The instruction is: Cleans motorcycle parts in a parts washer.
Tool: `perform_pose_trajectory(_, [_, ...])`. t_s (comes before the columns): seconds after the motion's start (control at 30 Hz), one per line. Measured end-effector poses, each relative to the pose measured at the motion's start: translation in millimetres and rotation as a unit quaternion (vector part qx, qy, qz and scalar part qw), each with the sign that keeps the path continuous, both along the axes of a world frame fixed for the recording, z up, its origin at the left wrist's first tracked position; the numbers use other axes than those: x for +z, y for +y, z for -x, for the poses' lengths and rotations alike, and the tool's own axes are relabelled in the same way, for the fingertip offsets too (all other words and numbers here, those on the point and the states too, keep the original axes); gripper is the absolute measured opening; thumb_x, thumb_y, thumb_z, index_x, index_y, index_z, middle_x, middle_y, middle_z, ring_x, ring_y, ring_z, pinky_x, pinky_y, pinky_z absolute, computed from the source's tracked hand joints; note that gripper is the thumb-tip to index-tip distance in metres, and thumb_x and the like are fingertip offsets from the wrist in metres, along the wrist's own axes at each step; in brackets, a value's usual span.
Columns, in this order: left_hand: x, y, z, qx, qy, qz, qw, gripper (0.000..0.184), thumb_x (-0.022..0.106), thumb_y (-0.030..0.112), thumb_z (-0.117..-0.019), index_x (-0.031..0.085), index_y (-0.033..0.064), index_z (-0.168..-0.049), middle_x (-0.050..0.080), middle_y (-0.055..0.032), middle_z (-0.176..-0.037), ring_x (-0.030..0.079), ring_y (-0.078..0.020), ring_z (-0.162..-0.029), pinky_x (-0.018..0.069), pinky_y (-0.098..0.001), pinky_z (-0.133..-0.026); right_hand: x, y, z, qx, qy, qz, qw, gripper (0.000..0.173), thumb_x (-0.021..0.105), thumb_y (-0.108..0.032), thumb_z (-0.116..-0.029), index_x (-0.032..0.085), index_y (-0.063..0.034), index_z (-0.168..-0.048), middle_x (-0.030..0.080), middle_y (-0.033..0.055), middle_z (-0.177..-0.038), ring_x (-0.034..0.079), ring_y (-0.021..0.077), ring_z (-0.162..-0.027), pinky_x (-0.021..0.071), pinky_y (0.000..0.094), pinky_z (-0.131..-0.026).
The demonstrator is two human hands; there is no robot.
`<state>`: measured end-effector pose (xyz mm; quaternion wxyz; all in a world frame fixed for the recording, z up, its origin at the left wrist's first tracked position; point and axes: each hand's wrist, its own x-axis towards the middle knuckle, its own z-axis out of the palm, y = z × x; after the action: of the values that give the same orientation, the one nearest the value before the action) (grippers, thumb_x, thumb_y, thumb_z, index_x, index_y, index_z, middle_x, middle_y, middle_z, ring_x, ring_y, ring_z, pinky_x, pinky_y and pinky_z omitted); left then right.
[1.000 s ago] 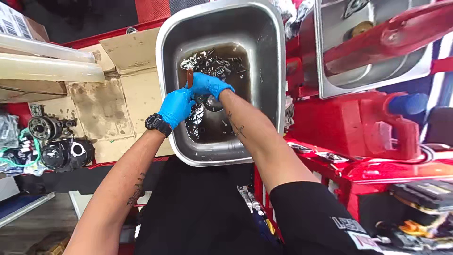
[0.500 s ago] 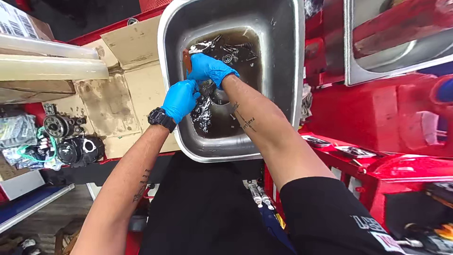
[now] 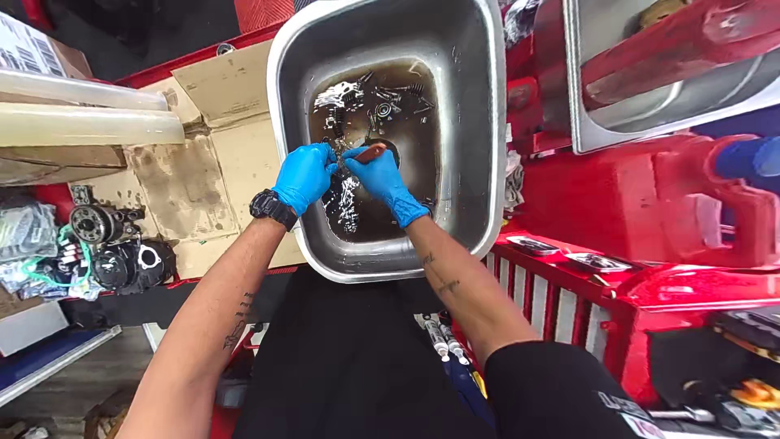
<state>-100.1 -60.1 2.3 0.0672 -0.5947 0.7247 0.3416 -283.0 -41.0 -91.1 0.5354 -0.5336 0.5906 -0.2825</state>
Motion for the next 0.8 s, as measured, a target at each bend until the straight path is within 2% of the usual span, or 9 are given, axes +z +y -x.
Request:
perform_pose_trajectory(0.07, [2.7,2.7,-0.9,0.005,-0.004,-0.005,1.000,0.025,0.059,0.020,-0.1018,0.070,0.0044,-0.118,0.071,-0.0177,-0.111,0.069,-0.0344,-0.107,0.0515,-0.0567,-0.096,7.4,33.0,4.0,-0.056,-0.115,-0.009,0.992,0.022,0.063,-0.022,-0.1026,0.071,-0.0117,-0.121,0.074,0.0079,-0.105,0.074,0.0175,-0.085,0.0639,0.0378,-0.079])
perform_pose_trajectory(0.17, [14.3,13.9,1.7,0.011,0.015,0.023,1.000,0.020,0.062,0.016,-0.1015,0.070,0.0033,-0.114,0.071,-0.0206,-0.103,0.069,-0.0383,-0.095,0.0532,-0.0594,-0.087,-13.9,50.0,0.4,-0.117,-0.096,-0.018,0.988,0.023,0.064,-0.023,-0.0999,0.072,-0.0116,-0.118,0.074,0.0111,-0.104,0.073,0.0224,-0.082,0.0619,0.0446,-0.075])
perform_pose_trajectory(0.23, [16.2,12.8,3.0,0.012,0.015,0.032,0.999,0.019,0.062,0.016,-0.1016,0.070,0.0036,-0.114,0.071,-0.0206,-0.102,0.070,-0.0387,-0.096,0.0535,-0.0597,-0.087,0.5,45.7,-2.7,-0.162,-0.170,-0.029,0.972,0.026,0.061,-0.022,-0.1028,0.070,-0.0087,-0.123,0.073,0.0102,-0.110,0.075,0.0198,-0.086,0.0648,0.0392,-0.079])
perform_pose_trajectory(0.3, [15.9,18.5,1.5,0.020,0.012,0.025,0.999,0.019,0.061,0.016,-0.1020,0.070,0.0042,-0.114,0.072,-0.0193,-0.100,0.070,-0.0374,-0.094,0.0538,-0.0588,-0.085,12.5,56.0,-13.0,-0.177,-0.231,-0.025,0.956,0.027,0.060,-0.020,-0.1045,0.069,-0.0067,-0.126,0.073,0.0113,-0.113,0.075,0.0207,-0.091,0.0650,0.0388,-0.083])
perform_pose_trajectory(0.43, [4.9,11.0,-4.4,0.042,0.039,0.028,0.998,0.024,0.063,0.022,-0.1019,0.071,0.0057,-0.117,0.073,-0.0159,-0.101,0.071,-0.0307,-0.094,0.0550,-0.0542,-0.088,0.1,64.0,-1.3,-0.190,-0.032,0.019,0.981,0.023,0.064,-0.023,-0.1008,0.073,-0.0108,-0.118,0.073,0.0116,-0.104,0.070,0.0242,-0.091,0.0570,0.0475,-0.082])
perform_pose_trajectory(0.53, [-25.2,28.0,-13.4,0.131,0.117,0.028,0.984,0.033,0.071,0.022,-0.0975,0.067,0.0051,-0.126,0.072,-0.0150,-0.109,0.070,-0.0259,-0.097,0.0555,-0.0478,-0.092,2.9,54.9,33.1,-0.248,0.021,0.060,0.967,0.027,0.062,-0.021,-0.1013,0.073,-0.0066,-0.121,0.075,0.0130,-0.112,0.072,0.0217,-0.102,0.0566,0.0449,-0.093])
perform_pose_trajectory(0.63, [-69.1,41.9,4.1,0.237,0.134,0.014,0.962,0.041,0.069,0.023,-0.0983,0.065,0.0053,-0.135,0.073,-0.0141,-0.118,0.070,-0.0245,-0.109,0.0533,-0.0456,-0.101,0.1,69.1,73.2,-0.273,0.085,0.106,0.952,0.029,0.060,-0.022,-0.1038,0.070,-0.0124,-0.130,0.073,0.0100,-0.120,0.071,0.0202,-0.105,0.0576,0.0425,-0.094])
perform_pose_trajectory(0.7, [-93.5,46.0,22.5,0.281,0.114,0.011,0.953,0.039,0.063,0.025,-0.1021,0.064,0.0057,-0.136,0.070,-0.0158,-0.125,0.066,-0.0268,-0.119,0.0486,-0.0461,-0.109,-3.2,68.8,88.0,-0.240,0.155,0.120,0.951,0.033,0.057,-0.021,-0.1054,0.067,-0.0117,-0.135,0.070,0.0130,-0.128,0.069,0.0259,-0.114,0.0553,0.0462,-0.100])
perform_pose_trajectory(0.8, [-113.8,47.3,43.2,0.322,0.068,0.009,0.944,0.034,0.058,0.024,-0.1043,0.067,0.0047,-0.131,0.068,-0.0178,-0.130,0.062,-0.0296,-0.126,0.0442,-0.0465,-0.113,-7.2,58.9,94.4,-0.134,0.235,0.082,0.959,0.032,0.056,-0.016,-0.1044,0.067,-0.0070,-0.133,0.069,0.0212,-0.124,0.067,0.0390,-0.113,0.0525,0.0583,-0.097])
